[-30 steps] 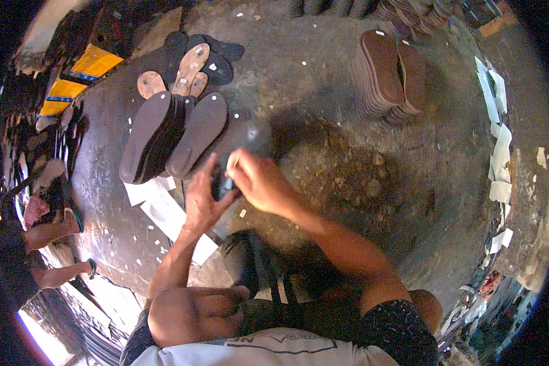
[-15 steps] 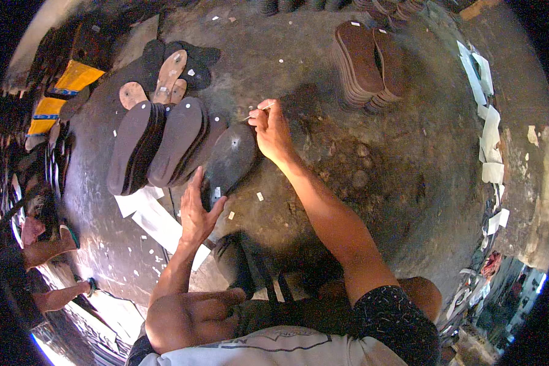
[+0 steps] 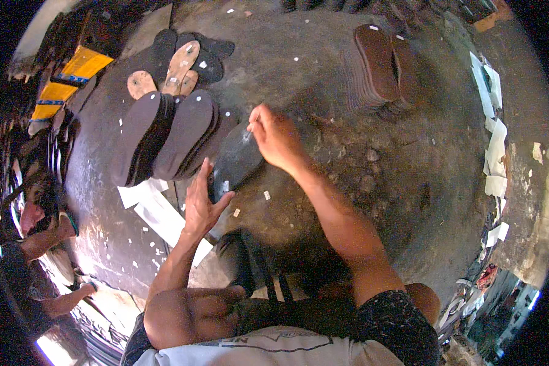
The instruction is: The person sits on the floor and uses a small tool to mark or punch holes in dark shoe soles, then stacks them. They later handle brown soles and apply small white stickers from a sheet onto them.
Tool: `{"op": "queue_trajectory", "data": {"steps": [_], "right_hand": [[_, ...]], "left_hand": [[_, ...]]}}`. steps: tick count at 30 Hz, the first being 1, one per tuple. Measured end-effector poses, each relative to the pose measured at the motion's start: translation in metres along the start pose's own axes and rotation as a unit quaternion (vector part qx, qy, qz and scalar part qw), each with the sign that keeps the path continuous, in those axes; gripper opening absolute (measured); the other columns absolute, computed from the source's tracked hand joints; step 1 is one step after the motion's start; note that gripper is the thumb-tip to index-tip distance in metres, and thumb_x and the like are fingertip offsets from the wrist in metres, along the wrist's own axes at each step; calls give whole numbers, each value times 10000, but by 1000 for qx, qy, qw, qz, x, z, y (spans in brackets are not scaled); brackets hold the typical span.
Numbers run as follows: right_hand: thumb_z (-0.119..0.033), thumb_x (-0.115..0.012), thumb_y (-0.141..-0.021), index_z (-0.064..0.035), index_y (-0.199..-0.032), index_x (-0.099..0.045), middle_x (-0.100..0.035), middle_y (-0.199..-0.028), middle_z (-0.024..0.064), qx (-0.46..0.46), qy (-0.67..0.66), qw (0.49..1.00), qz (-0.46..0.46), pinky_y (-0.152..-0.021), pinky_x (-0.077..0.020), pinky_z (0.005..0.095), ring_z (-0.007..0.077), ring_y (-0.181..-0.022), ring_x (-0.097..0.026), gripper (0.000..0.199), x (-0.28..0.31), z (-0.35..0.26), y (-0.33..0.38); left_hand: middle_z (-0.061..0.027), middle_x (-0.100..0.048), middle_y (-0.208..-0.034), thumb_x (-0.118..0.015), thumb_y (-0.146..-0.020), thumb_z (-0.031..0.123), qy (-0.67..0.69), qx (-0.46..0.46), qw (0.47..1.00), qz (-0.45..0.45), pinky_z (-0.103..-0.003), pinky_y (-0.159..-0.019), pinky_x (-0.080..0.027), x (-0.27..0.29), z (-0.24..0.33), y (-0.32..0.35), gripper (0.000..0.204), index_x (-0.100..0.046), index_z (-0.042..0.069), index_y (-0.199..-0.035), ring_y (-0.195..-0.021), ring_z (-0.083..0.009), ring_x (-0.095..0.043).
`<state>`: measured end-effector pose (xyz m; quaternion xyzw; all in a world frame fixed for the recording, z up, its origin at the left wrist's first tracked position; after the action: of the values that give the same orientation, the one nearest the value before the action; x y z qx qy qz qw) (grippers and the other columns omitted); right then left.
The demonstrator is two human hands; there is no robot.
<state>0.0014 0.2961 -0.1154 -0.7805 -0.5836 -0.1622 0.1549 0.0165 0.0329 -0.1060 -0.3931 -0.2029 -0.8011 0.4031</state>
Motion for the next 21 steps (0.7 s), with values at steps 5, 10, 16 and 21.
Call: {"op": "queue_trajectory", "data": {"steps": [5,10,16,21], "right_hand": [[-152,-629,-1017,-65,-1078,-580,-717,-866,161,74,20,996,-40,-742,-542,533,406,-836,-710,117,-57,-43,39],[-168,-632,-1009,-63,-1041,-586,-710,-898,171,30,-63,995,-67,-755,-539,525,415,-868,-702,119,-60,-48,47],[-144,-604,-1051,-53,-1074,-563,-710,-961,145,25,-79,990,-117,-812,-549,460,321,-901,-719,103,-54,-52,73],[-168,-570,-1111,-70,-1174,-519,-749,-1104,96,-50,-238,970,7,-764,-524,267,133,-1023,-709,127,7,-35,35]], "left_hand": [[-248,-627,-1404,-901,-809,257,17,-10,1000,4,-509,-1058,-482,-2,-1,-3,1154,-175,-20,-1662,-1250,-420,-632],[-242,-634,-1397,-903,-788,234,14,3,1000,6,-498,-1067,-472,0,-1,-4,1162,-180,-21,-1661,-1263,-408,-627],[-241,-623,-1417,-874,-803,248,-35,-31,999,-23,-501,-1086,-464,6,1,-5,1027,-316,16,-1633,-1261,-417,-623],[-224,-586,-1489,-847,-847,229,-68,4,995,74,-553,-1153,-412,71,-27,-39,919,-376,42,-1614,-1297,-417,-607]]}}
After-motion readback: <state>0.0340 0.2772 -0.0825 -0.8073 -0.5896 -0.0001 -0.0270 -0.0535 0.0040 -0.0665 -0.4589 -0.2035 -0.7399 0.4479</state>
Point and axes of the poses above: each hand's wrist, its own y-axis away from the middle knuckle, its own x-axis out of the back of the hand, z = x × y, the point moved 3 cm from there along -y, towards the middle knuckle
